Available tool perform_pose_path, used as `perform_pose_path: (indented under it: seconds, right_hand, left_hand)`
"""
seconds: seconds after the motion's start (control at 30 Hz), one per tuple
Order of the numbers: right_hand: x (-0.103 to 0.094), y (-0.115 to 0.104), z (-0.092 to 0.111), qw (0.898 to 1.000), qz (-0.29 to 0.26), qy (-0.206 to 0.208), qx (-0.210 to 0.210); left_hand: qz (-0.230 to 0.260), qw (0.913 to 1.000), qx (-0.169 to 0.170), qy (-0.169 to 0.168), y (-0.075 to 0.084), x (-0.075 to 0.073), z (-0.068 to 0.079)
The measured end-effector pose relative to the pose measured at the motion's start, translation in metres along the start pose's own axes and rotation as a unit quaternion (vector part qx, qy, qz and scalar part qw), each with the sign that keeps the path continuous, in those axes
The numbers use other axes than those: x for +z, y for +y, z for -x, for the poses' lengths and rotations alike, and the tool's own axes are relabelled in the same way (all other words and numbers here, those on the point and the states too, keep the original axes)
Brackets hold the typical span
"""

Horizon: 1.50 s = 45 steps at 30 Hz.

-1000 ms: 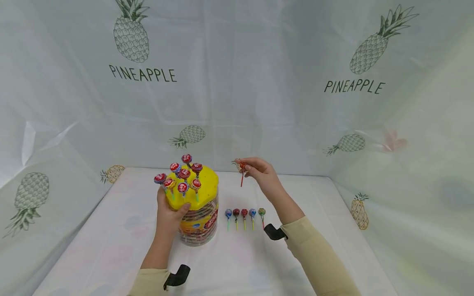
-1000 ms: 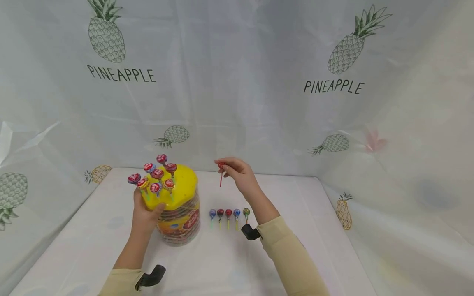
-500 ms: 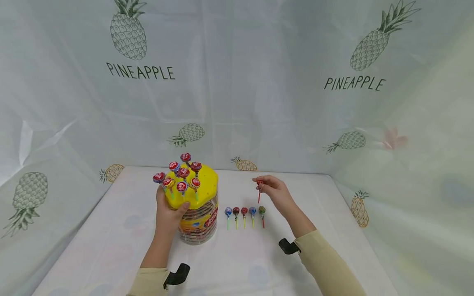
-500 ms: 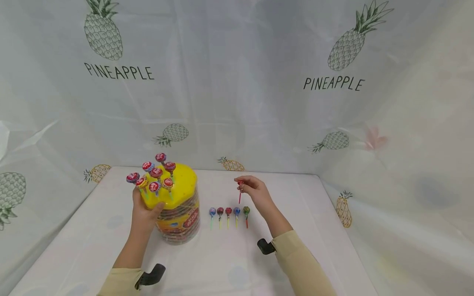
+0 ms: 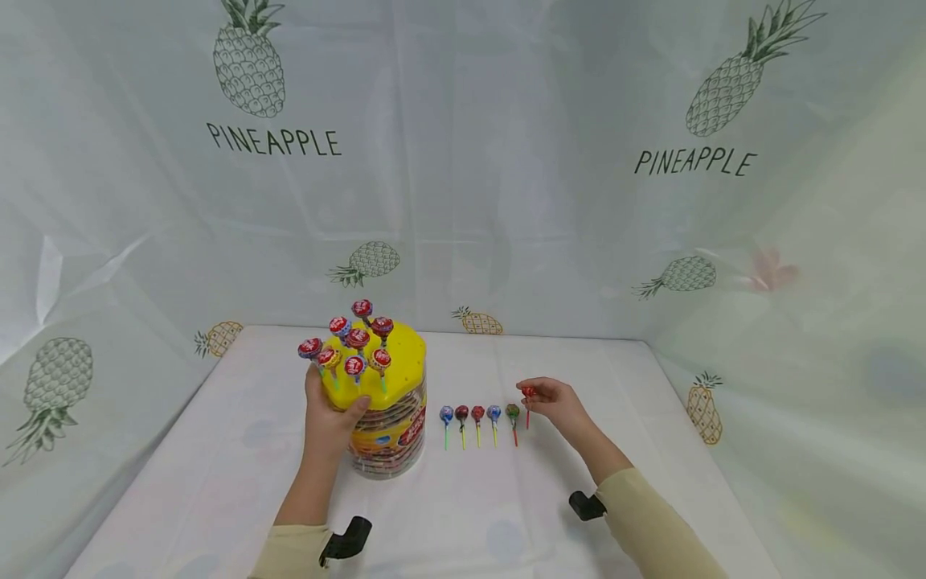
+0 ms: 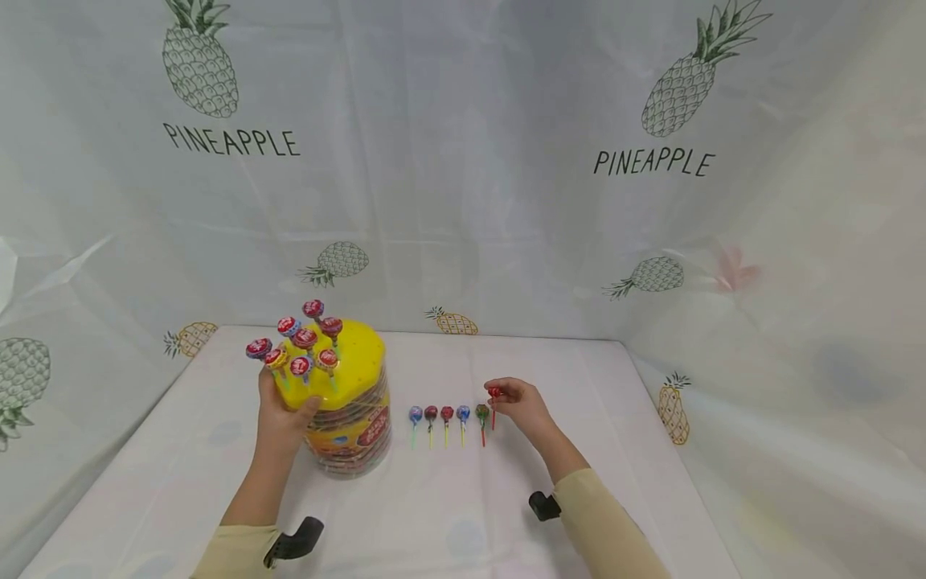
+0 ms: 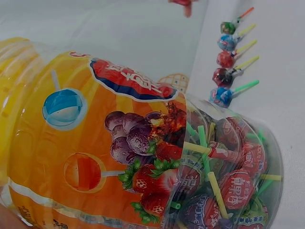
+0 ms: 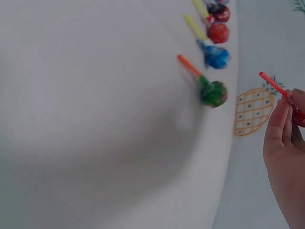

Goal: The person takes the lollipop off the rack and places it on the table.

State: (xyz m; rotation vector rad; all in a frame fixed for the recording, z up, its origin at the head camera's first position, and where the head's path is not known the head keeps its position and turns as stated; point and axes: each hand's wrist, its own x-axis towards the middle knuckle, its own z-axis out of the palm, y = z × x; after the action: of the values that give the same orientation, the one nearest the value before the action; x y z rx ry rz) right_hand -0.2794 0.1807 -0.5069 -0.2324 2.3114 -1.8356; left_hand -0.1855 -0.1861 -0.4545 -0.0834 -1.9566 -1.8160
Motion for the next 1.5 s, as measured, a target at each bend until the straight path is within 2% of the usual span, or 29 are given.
perform_pose_path:
  seconds: [0.33,0.47,0.73,1.1,1.5]
  right_hand:
    - [-0.011,0.025,0.002,0.993,0.097,0.026,0.055]
    - [-0.013,0.032,-0.001,0.991,0.111,0.034,0.069]
    - [-0.012,0.048,-0.009,0.987,0.128,0.041,0.089]
    - [-0.007,0.052,-0.018,0.982,0.150,0.044,0.105]
    - [-0.006,0.047,-0.019,0.971,0.216,0.030,0.094]
  left_hand:
    - [-0.002,1.0000,-0.004,0.000,-0.001,-0.001,0.002]
    - [0.000,0.9999,-0.011,-0.001,-0.001,-0.001,0.001]
    - [0.014,0.9999,0.005,-0.008,-0.002,-0.002,-0.001]
    - [0.010,0.9998,-0.014,-0.007,-0.003,-0.003,-0.001]
    - [0.012,0.9998,-0.013,-0.008,-0.002,-0.002,0.000]
